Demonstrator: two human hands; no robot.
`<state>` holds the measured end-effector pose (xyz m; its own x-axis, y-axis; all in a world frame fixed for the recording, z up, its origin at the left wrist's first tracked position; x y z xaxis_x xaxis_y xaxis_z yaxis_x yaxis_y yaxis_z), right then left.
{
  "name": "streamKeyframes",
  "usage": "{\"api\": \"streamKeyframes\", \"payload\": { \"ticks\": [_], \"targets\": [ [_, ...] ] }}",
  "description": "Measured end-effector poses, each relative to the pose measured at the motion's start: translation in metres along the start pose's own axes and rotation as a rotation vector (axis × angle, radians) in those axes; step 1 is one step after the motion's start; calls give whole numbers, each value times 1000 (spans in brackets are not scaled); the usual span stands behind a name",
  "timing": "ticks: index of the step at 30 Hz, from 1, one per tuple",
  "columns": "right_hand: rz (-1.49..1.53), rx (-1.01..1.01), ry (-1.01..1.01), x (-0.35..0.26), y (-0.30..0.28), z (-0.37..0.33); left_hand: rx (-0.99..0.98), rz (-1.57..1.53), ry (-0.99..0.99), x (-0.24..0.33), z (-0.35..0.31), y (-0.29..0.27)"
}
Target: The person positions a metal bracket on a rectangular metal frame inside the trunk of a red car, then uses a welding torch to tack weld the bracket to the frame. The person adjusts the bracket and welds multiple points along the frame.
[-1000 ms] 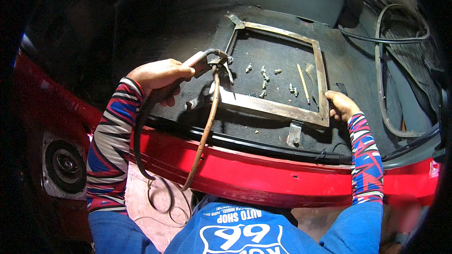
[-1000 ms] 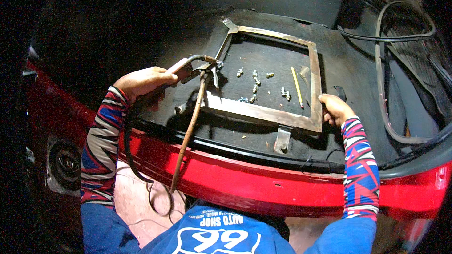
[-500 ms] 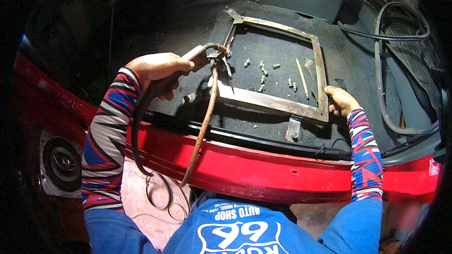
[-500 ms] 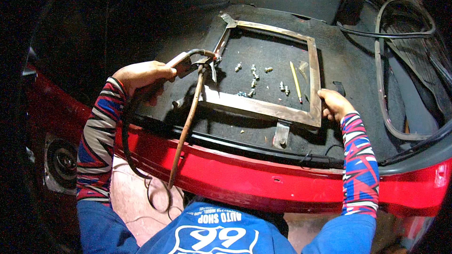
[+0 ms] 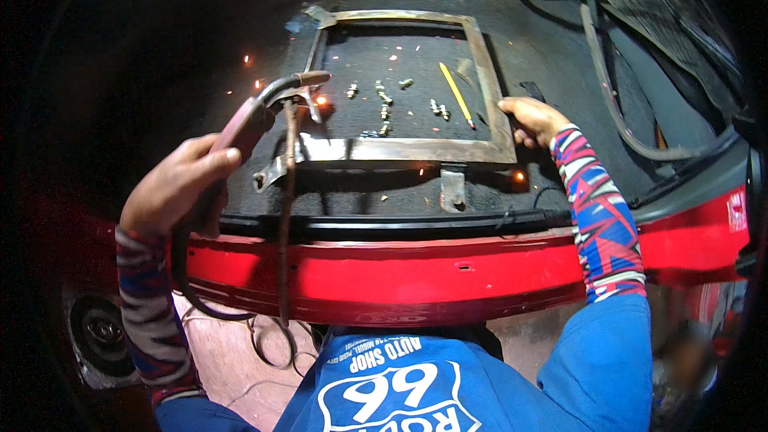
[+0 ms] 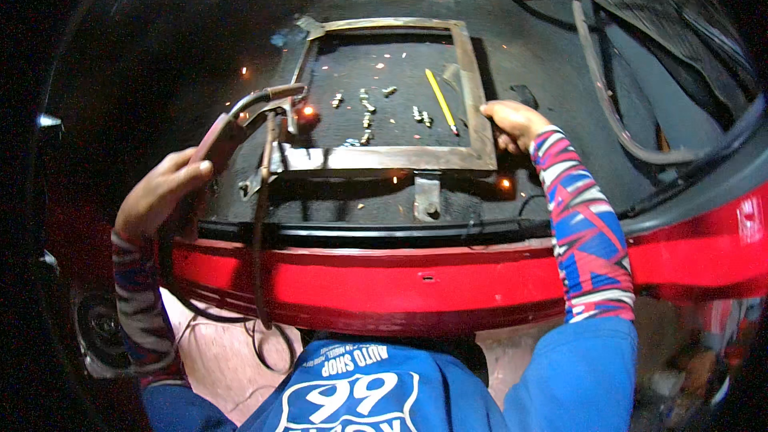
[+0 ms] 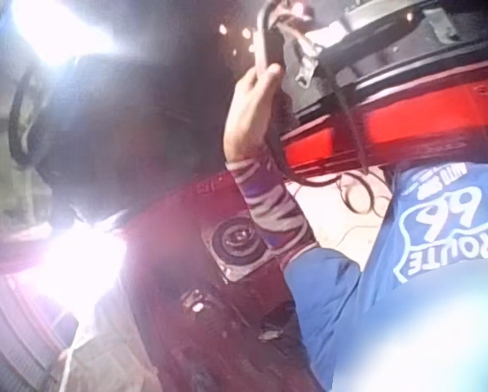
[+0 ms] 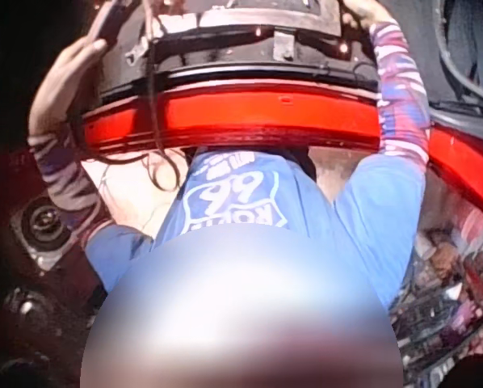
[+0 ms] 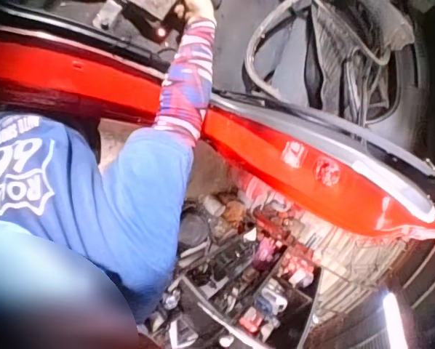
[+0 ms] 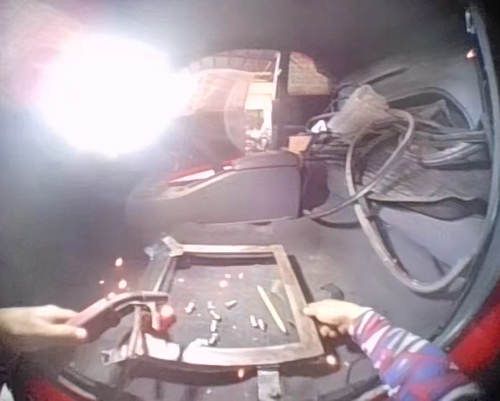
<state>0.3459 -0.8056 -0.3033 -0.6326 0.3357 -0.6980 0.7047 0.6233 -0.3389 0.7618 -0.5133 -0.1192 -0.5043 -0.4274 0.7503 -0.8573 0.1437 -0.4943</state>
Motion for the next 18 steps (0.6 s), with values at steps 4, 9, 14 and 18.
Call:
{"api": "streamKeyframes", "payload": {
  "ticks": [4,9,14,18],
  "targets": [
    [13,6,20,-3,4,-6,-90,20,6,18,-18,44],
    [33,-42,43,-6,3,-4,-140,255,144,39,-33,89],
    [24,-36,41,-2,2,2,-184,389,108,44,-33,109],
    [4,-13,28,-3,3,1,-192,440,92,44,-28,115]
  ]
}}
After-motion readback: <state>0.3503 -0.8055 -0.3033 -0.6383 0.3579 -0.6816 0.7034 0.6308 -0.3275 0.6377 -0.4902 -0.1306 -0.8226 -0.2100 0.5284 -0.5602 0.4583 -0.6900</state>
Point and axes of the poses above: each hand's wrist, its own z-axis towards the middle knuckle, its own y-axis out of the palm, x = y × z, the point moved 1 cm from there along z, towards the middle knuckle, and after that the axes turned 3 degrees about -x, right-handed, at the moved point
